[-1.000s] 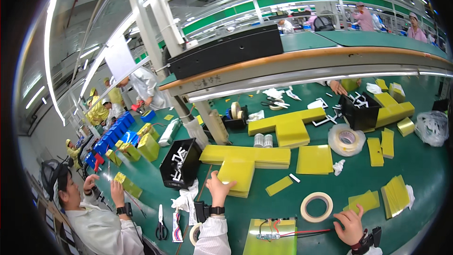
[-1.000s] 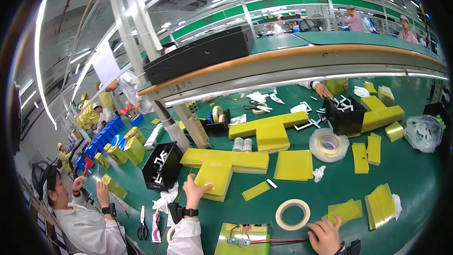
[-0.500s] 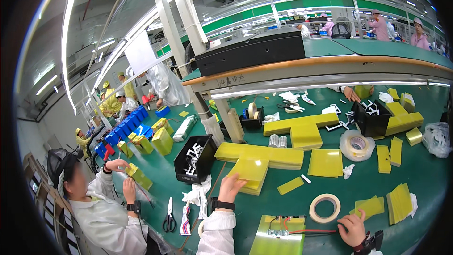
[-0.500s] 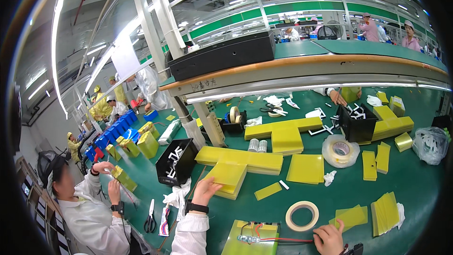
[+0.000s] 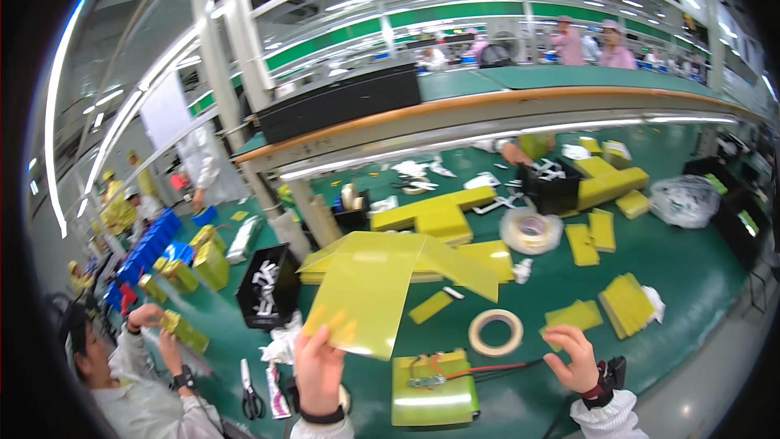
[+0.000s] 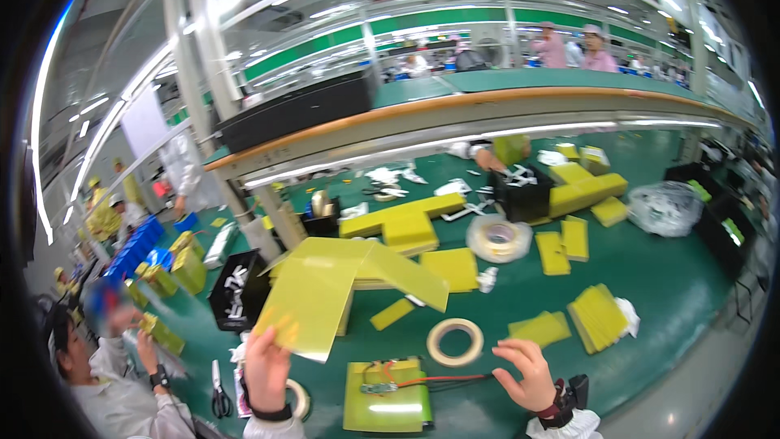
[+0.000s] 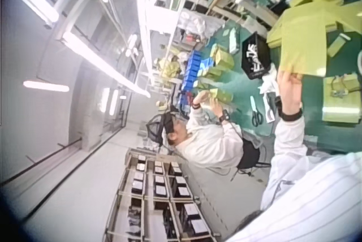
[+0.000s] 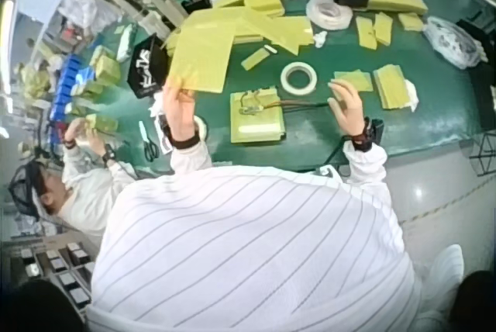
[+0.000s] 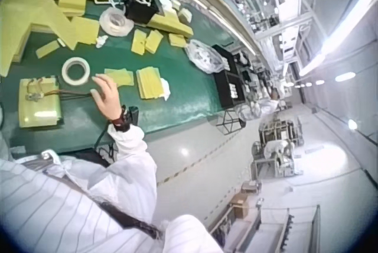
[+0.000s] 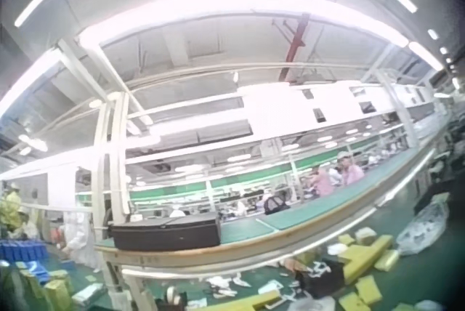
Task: The recorder cuts adhesive tape and applies it to electronic components as part of a factory assembly line process.
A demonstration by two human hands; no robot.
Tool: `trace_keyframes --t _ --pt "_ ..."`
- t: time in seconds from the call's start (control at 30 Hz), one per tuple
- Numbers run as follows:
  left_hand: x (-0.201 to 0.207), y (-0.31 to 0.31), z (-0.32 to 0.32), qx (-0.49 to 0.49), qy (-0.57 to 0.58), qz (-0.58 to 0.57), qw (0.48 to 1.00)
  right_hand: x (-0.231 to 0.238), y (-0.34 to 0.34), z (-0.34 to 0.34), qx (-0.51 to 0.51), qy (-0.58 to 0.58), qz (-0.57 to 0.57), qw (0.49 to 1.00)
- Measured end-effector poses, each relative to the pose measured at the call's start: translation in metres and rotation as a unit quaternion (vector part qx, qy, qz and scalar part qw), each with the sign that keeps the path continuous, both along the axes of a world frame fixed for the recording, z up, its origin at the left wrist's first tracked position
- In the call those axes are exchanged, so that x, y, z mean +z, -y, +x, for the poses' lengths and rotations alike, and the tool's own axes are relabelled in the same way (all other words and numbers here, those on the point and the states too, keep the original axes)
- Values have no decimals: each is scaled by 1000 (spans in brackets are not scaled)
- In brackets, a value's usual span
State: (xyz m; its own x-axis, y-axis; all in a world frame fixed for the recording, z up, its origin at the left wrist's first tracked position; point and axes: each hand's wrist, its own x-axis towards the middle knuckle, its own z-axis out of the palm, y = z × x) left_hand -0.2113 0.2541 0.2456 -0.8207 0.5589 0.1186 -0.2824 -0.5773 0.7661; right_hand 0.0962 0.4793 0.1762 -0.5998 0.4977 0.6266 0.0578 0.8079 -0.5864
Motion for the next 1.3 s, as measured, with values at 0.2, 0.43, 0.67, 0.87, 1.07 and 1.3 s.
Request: trace_keyframes --t 0.2,0.43,0.67,0.87,1.07,1.3 --pt "-16 51 80 -151 23 -51 987 26 19 56 100 -137 -226 959" --pt "-65 38 149 -370 -2 -110 922 20 34 89 241 -12 -507 827" --pt "-92 34 186 -434 23 -172 884 40 63 135 157 -6 -470 869" --pt "-113 47 194 -487 50 -146 860 63 77 139 117 80 -265 954" --pt "-140 68 193 -487 150 -150 847 73 107 101 207 123 -50 969" --pt "-162 79 183 -373 307 -23 875 62 153 57 291 141 245 914"
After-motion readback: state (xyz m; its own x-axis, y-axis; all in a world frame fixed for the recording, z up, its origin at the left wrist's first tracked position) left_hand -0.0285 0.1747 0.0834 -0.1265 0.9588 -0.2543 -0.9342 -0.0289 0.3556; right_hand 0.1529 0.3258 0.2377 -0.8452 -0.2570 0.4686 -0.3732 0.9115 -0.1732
